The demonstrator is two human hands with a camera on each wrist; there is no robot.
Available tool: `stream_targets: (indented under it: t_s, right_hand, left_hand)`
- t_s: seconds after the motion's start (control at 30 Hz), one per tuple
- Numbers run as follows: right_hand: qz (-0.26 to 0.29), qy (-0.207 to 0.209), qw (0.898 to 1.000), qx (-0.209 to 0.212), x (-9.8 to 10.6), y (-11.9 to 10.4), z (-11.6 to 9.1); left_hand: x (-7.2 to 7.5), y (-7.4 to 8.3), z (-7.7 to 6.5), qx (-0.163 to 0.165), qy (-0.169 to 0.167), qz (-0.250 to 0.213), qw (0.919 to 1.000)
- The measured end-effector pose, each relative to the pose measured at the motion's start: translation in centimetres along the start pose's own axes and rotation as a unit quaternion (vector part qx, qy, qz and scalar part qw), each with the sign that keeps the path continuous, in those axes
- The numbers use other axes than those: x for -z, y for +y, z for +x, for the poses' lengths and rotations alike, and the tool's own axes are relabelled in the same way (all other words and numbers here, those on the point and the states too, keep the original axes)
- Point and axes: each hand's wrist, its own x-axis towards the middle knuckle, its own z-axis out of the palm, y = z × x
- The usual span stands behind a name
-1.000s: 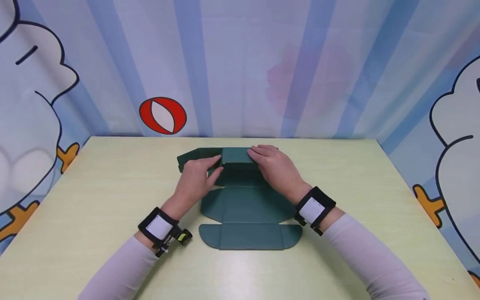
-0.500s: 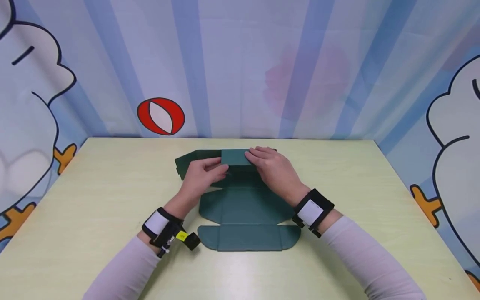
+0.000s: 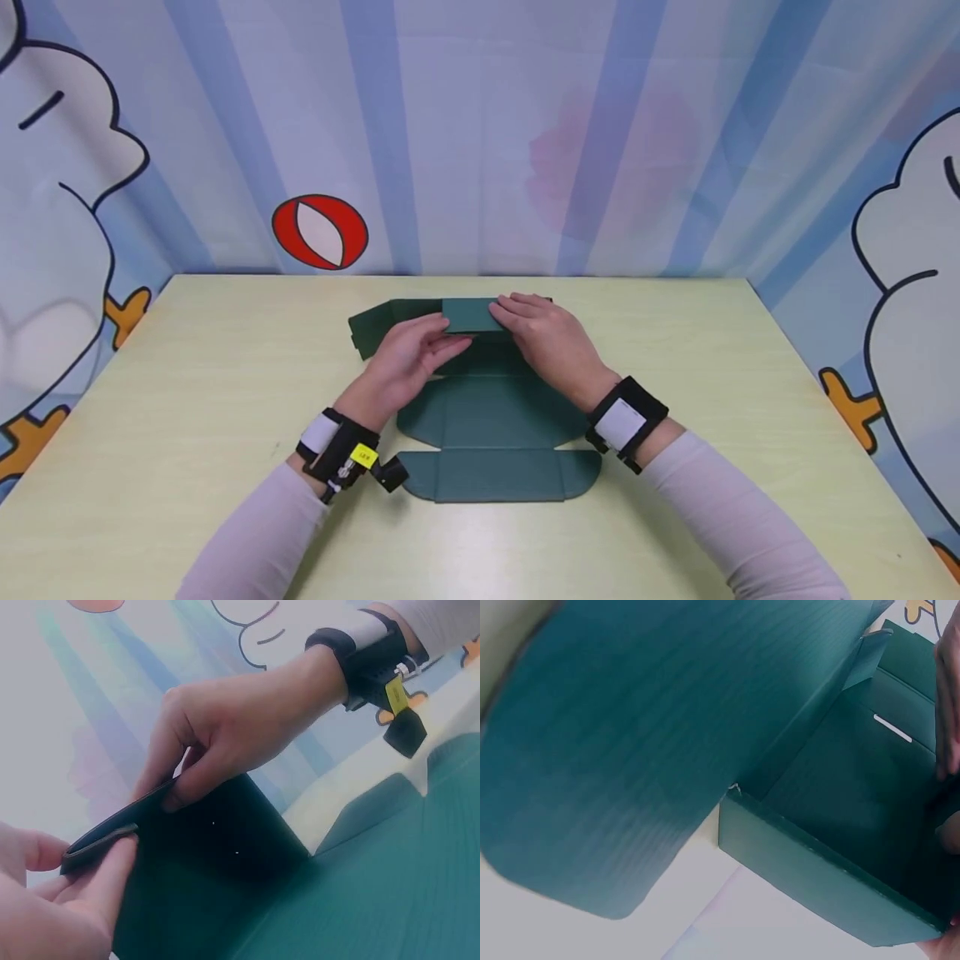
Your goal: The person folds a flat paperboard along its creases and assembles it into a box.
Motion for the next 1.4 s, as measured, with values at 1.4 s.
stream_targets:
  t_s: [1.4]
  right_hand:
    - [0.003, -0.017, 1.000, 0.007, 0.5, 0.1, 0.2]
  left_hand:
    - [4.1, -0.2, -1.0, -0.159, 0.133, 0.642, 0.7384]
